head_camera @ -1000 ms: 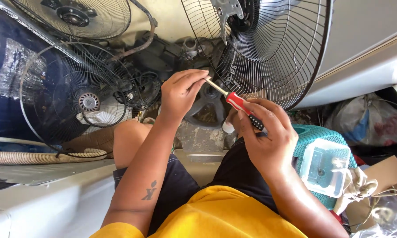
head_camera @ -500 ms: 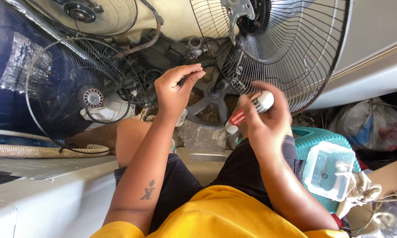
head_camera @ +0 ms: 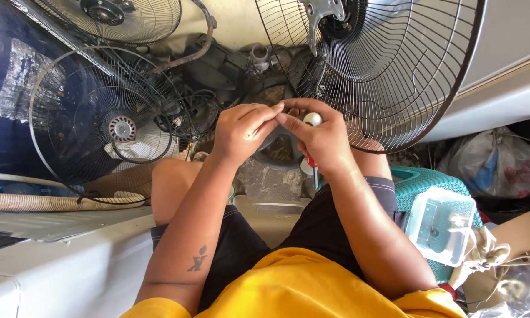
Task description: The person unscrews a bracket from a fan motor and cleans it thoroughly using a cloth and a brush.
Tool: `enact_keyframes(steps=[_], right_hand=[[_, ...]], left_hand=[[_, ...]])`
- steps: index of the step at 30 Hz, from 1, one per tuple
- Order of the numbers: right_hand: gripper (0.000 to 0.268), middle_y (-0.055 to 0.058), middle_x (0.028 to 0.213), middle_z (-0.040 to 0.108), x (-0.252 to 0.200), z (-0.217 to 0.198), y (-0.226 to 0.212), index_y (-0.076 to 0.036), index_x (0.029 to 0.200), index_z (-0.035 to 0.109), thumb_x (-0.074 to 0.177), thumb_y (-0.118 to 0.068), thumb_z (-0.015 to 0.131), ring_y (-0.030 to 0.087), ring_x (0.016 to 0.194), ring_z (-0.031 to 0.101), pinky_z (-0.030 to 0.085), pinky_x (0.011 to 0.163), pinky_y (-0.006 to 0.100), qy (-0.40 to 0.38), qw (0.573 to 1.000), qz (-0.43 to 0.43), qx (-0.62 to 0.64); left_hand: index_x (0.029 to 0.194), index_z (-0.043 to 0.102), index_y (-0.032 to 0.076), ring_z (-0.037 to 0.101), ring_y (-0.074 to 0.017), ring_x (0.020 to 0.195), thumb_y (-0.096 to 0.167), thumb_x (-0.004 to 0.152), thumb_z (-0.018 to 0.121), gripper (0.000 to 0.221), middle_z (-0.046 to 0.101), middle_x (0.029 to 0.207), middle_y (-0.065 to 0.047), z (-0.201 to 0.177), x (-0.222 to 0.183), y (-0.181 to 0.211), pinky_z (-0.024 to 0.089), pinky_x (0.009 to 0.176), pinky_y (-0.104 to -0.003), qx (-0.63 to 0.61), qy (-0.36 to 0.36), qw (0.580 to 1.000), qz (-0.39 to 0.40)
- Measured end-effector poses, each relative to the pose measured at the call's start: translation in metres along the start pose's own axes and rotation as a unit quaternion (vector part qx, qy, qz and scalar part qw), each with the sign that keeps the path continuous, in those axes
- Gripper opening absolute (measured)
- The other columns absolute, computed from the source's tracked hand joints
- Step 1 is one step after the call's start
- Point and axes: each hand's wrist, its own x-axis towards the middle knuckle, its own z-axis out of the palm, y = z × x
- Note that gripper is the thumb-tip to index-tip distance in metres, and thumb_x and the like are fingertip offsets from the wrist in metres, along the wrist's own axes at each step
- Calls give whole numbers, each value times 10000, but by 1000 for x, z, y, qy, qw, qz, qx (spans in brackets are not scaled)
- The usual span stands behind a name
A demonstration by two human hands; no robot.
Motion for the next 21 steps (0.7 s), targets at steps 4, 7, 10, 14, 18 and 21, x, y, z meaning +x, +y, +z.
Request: enact_keyframes(steps=[4,7,10,14,18,21], right_hand=[[216,123,443,537,3,-6,13,-37,1054,778,863,-122,833,138,293,474,373,259,238,-24,999,31,-10],[222,120,449,545,7,-10,11,-25,1030,783,819,-69,836,128,344,519,412,281,217,-45,998,49,1],[249,160,523,604,7,-13,10,25,1052,773,822,-56,823,159,372,544,451,292,273,-43,995,89,14],[254,182,607,652,-1,-23,3,46,1016,761,784,-35,824,165,384,560,489,292,325,-41,987,116,107],[238,187,636,668,-17,-34,-1,81,1012,749,804,-14,816,171,413,614,553,332,331,-13,989,84,118],[191,181,525,586,-43,-37,-18,88,975,747,841,-40,792,194,383,564,503,328,334,22,990,66,123]], left_hand=[[891,789,57,733,-236,639,14,803,896,145,734,733,-74,-10,3,3,633,551,-328,13,-13,1000,26],[832,766,93,704,-212,600,29,805,893,145,713,704,-56,-14,6,1,632,567,-306,38,-49,995,80],[814,731,105,670,-190,562,48,821,884,163,691,690,-23,-14,11,6,597,508,-288,46,-67,993,83],[847,739,107,641,-172,546,68,867,847,117,685,701,-20,-9,13,13,581,503,-272,45,-62,990,121],[927,761,109,636,-158,553,109,861,873,129,682,722,-25,-8,27,30,576,521,-250,50,-33,983,172],[1112,794,81,620,-162,507,129,794,935,351,676,659,-25,-5,30,44,583,534,-277,-21,-12,988,156]])
